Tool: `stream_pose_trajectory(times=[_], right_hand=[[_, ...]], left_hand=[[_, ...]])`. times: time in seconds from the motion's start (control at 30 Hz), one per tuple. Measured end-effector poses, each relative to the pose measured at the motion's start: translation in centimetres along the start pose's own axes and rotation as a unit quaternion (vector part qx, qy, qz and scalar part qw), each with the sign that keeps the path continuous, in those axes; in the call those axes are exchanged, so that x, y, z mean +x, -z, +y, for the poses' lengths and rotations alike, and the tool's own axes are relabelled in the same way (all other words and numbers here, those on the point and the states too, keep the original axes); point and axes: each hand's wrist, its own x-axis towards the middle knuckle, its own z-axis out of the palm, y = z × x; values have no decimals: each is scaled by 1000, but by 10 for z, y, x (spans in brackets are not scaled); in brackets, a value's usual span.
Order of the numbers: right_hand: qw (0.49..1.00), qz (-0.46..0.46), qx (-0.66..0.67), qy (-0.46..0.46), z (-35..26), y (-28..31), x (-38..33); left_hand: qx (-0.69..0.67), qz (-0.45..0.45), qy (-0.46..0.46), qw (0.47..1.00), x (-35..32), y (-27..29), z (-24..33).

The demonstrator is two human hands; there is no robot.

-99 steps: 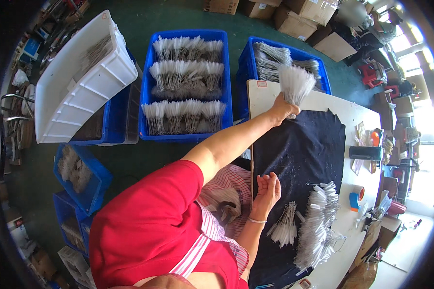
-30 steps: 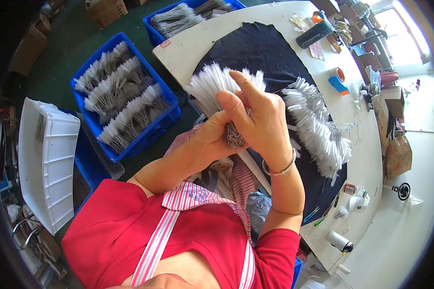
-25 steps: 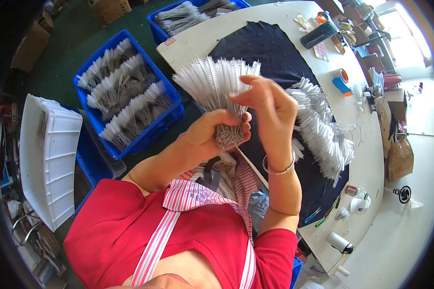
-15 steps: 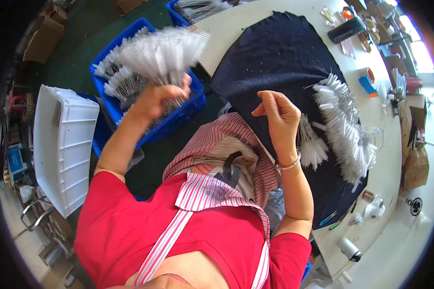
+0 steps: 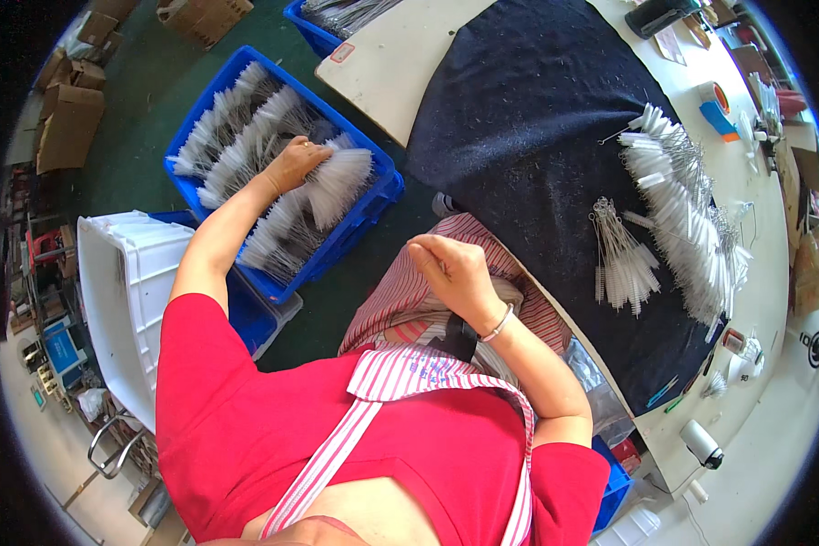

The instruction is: The recorder manually assembles and bundles white plastic fan ribs at an industrial workbench.

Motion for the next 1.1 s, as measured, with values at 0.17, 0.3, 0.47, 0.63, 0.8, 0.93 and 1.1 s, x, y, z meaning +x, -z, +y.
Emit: stream_pose_trajectory(times=[0.17, 0.3, 0.47, 0.63, 0.8, 0.93, 1.1], right_hand=[[998, 34, -29, -32, 6, -3, -4], [999, 50, 5, 9, 16, -14, 0], [998, 60, 30, -5, 23, -22, 2], [999, 46, 11, -25, 18, -27, 6], [999, 6, 21, -48, 22, -24, 4], [997, -23, 37, -61, 26, -35, 0], [997, -35, 31, -54, 22, -32, 0]], left_hand=[[120, -97, -66, 986, 5, -30, -17], [91, -80, -35, 992, -12, -30, -14], [80, -126, -77, 986, 0, -25, -9], [113, -85, -112, 984, 17, -35, -12], [117, -236, -24, 964, 20, -44, 2], [104, -303, -24, 947, 28, -10, 13], [96, -245, -36, 964, 37, 7, 16]])
